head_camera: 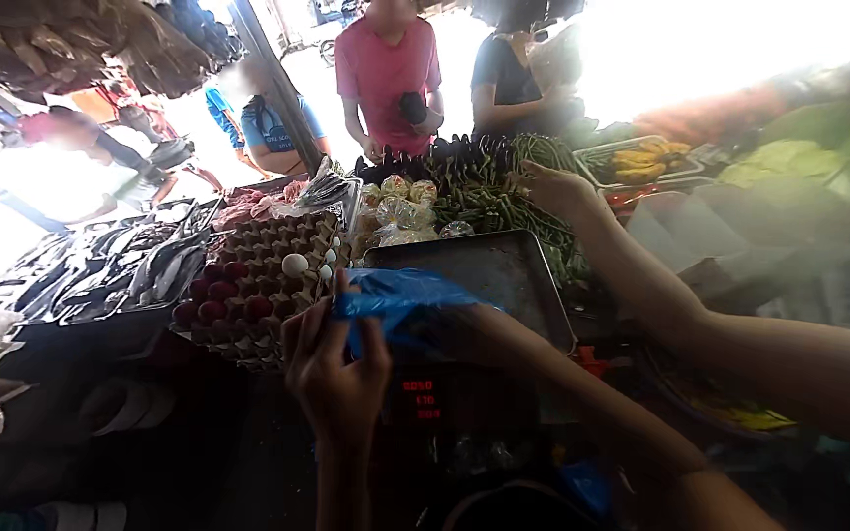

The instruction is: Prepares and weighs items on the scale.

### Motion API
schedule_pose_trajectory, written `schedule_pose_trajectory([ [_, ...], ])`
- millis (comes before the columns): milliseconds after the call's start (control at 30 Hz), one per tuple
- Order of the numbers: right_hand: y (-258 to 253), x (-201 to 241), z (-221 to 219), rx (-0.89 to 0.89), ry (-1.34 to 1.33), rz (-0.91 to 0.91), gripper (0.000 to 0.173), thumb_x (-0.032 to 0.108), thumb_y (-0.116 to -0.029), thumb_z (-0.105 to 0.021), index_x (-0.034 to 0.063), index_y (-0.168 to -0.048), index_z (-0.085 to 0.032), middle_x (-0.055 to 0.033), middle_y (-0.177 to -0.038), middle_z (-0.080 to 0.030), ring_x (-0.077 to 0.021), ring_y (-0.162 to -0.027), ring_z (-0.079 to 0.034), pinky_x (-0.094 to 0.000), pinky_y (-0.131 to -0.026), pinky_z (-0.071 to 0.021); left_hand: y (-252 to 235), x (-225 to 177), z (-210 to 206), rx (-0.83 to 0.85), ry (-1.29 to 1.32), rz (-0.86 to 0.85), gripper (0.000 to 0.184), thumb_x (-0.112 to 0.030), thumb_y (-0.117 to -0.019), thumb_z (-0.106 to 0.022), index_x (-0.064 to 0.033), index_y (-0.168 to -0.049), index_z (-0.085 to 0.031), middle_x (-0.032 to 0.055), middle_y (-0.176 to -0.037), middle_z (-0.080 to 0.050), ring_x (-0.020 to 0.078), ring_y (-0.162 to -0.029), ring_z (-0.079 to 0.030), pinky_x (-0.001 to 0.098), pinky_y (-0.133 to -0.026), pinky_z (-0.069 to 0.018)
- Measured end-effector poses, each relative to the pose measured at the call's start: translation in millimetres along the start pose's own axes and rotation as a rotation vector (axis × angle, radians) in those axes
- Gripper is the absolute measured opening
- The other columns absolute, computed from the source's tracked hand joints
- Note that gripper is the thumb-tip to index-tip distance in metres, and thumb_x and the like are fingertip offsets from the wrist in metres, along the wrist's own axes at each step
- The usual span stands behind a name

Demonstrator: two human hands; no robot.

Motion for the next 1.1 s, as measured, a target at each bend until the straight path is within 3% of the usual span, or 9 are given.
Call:
schedule_pose_trajectory([
  [133, 63.5, 11.8, 4.7, 0.049, 0.248, 0.079, 0.082, 0.075, -0.0975, -0.04, 0.002, -0.133, -0.055, -0.0205, -0.104, -0.068, -0.0394, -0.092, -0.07, -0.0587, -0.076, -0.0558, 8.1, 25.5, 18.9, 0.051, 0.044, 0.022, 0.025, -0.008, -0.0895, -0.056, -0.0089, -0.075, -0.076, 0.0044, -0.082, -0.074, 0.0159, -0.092, -0.069, 0.0354, -0.095, -0.0488],
  [233, 101.0, 14.1, -2.1, 0.014, 0.281, 0.313, 0.076, 0.042, -0.0884, -0.077, 0.0075, -0.148, -0.046, -0.0145, -0.08, -0.067, -0.0362, -0.07, -0.068, -0.0552, -0.064, -0.0556, 17.1, 25.3, 19.7, 0.096, 0.497, 0.103, 0.02, -0.003, -0.0905, -0.057, -0.0124, -0.08, -0.072, -0.0049, -0.087, -0.069, 0.0036, -0.089, -0.066, 0.0167, -0.079, -0.0551],
  [300, 112.6, 16.0, -1.1, -0.125, 0.24, 0.502, 0.063, 0.02, -0.0849, -0.073, 0.0128, -0.143, -0.052, -0.0028, -0.066, -0.062, -0.0233, -0.056, -0.063, -0.0442, -0.054, -0.0541, 26.5, 8.1, 8.6, 0.267, 0.803, 0.15, 0.011, -0.013, -0.0967, -0.062, -0.018, -0.101, -0.072, -0.0081, -0.102, -0.069, 0.0047, -0.096, -0.066, 0.0206, -0.082, -0.0576],
  [433, 113.9, 19.2, 21.8, -0.523, 0.069, 0.64, 0.023, 0.019, -0.0959, -0.063, 0.0155, -0.119, -0.06, 0.0007, -0.087, -0.067, -0.0117, -0.078, -0.061, -0.0294, -0.077, -0.0477, 59.9, -48.4, -39.7, 0.674, 0.949, -0.021, 0.062, -0.02, -0.085, -0.081, -0.0039, -0.139, -0.055, 0.0091, -0.132, -0.063, 0.0168, -0.125, -0.059, 0.038, -0.11, -0.0492],
  [533, 99.5, 11.2, 24.3, -0.708, -0.016, 0.604, 0.011, 0.018, -0.0979, -0.062, 0.0131, -0.102, -0.053, -0.0012, -0.089, -0.063, -0.0093, -0.084, -0.059, -0.0234, -0.081, -0.0474, 77.3, -55.2, -81.9, 0.497, 0.743, -0.061, 0.045, -0.018, -0.083, -0.076, -0.0044, -0.124, -0.064, 0.0085, -0.114, -0.072, 0.0164, -0.11, -0.066, 0.0393, -0.102, -0.0503],
  [633, 84.1, -2.7, 18.7, -0.778, -0.125, 0.521, 0.02, 0.027, -0.1009, -0.066, 0.0103, -0.106, -0.055, -0.0023, -0.092, -0.065, -0.0086, -0.088, -0.062, -0.0249, -0.085, -0.0494, 75.7, -40.7, -113.9, 0.329, 0.714, -0.038, 0.019, -0.015, -0.0948, -0.063, -0.0053, -0.111, -0.066, 0.0062, -0.102, -0.072, 0.0141, -0.1, -0.066, 0.0348, -0.097, -0.05],
  [800, 74.4, -23.4, 29.3, -0.822, -0.246, 0.424, 0.037, 0.032, -0.0987, -0.07, 0.0086, -0.124, -0.057, -0.0028, -0.11, -0.07, -0.0104, -0.11, -0.065, -0.0327, -0.099, -0.0539, -3.9, -23.3, -89.5, 0.61, 0.758, 0.237, 0.029, 0.0, -0.0877, -0.059, -0.0085, -0.115, -0.066, 0.0008, -0.095, -0.07, 0.0067, -0.079, -0.066, 0.0267, -0.069, -0.058],
  [900, 62.4, -43.5, 34.4, -0.694, -0.124, 0.297, 0.038, 0.038, -0.1011, -0.064, 0.0088, -0.126, -0.06, -0.0025, -0.111, -0.071, -0.0104, -0.107, -0.066, -0.0331, -0.096, -0.055, -71.7, -12.8, -61.0, 0.767, 0.792, 0.522, 0.032, 0.004, -0.0888, -0.053, -0.0091, -0.117, -0.062, -0.0025, -0.083, -0.066, 0.0009, -0.053, -0.051, 0.0165, -0.047, -0.0436],
  [1100, 37.7, -87.0, -14.5, -0.421, 0.032, 0.073, 0.036, 0.035, -0.1015, -0.058, 0.0084, -0.126, -0.065, -0.0082, -0.108, -0.071, -0.0247, -0.103, -0.068, -0.0472, -0.093, -0.0544, -183.5, 18.7, -60.0, 0.825, 0.54, 0.6, 0.021, 0.0, -0.0958, -0.052, -0.0145, -0.108, -0.062, -0.0103, -0.055, -0.041, -0.0029, -0.041, -0.034, 0.0117, -0.039, -0.0314],
])
Point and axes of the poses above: each hand's wrist, its own y-axis away from the middle knuckle, its own z-axis out of the back of the hand, x = y × z, the point moved 6 cm from there along -y, towards the middle knuckle
